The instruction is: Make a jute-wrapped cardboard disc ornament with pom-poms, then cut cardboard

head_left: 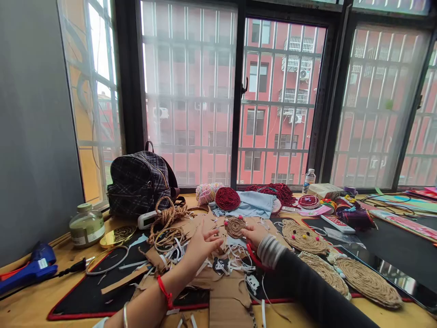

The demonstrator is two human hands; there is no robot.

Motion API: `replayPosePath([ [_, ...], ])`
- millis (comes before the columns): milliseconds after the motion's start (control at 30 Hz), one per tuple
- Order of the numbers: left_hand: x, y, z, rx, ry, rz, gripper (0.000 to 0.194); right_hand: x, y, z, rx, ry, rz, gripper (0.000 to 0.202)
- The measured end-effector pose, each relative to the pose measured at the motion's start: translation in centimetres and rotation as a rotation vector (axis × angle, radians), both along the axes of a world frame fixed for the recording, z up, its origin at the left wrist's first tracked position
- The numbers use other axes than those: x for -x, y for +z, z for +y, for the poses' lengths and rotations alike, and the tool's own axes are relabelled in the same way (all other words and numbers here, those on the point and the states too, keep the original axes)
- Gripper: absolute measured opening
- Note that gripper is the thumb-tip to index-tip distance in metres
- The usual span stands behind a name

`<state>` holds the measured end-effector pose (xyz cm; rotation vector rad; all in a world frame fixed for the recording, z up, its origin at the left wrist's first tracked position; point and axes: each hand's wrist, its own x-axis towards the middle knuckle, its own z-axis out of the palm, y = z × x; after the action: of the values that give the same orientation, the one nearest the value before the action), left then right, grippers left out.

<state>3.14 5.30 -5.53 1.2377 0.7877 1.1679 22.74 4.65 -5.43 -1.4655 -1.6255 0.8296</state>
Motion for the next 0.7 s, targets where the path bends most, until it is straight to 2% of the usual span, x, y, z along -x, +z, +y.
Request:
replayPosePath([
  [133, 1.0, 0.7, 0.5, -0.044, -0.001, 0.056, 0.110, -1.4, 0.9, -0.6, 0.111, -0.051, -0.358, 0.035],
  [233, 1.4, 0.7, 1.1, -0.125, 0.026, 0.105, 0.093, -1.6, 1.7, -1.1, 0.145, -0.065, -0.583, 0.030],
  [400, 2.0, 0.3, 2.1, -0.246, 0.093, 0.162, 0.070, -2.0, 3.0, -1.9, 0.088, -0.089, -0.855, 0.025],
  [533, 2.2, 0.2, 2.6, -0.339, 0.136, 0.225, 0.054, -1.9, 3.4, -2.8, -0.004, -0.088, -0.945, 0.026],
  [567, 2.2, 0.1, 2.6, -0.359, 0.143, 0.243, 0.051, -1.7, 3.4, -2.9, -0.031, -0.076, -0.951, 0.037],
  [667, 2.3, 0.1, 2.6, -0.411, 0.165, 0.296, 0.044, -0.6, 2.9, -2.7, -0.131, 0.035, -1.012, 0.089],
  [700, 2.4, 0.1, 2.5, -0.427, 0.172, 0.313, 0.043, -0.2, 2.7, -2.5, -0.167, 0.090, -1.052, 0.097],
])
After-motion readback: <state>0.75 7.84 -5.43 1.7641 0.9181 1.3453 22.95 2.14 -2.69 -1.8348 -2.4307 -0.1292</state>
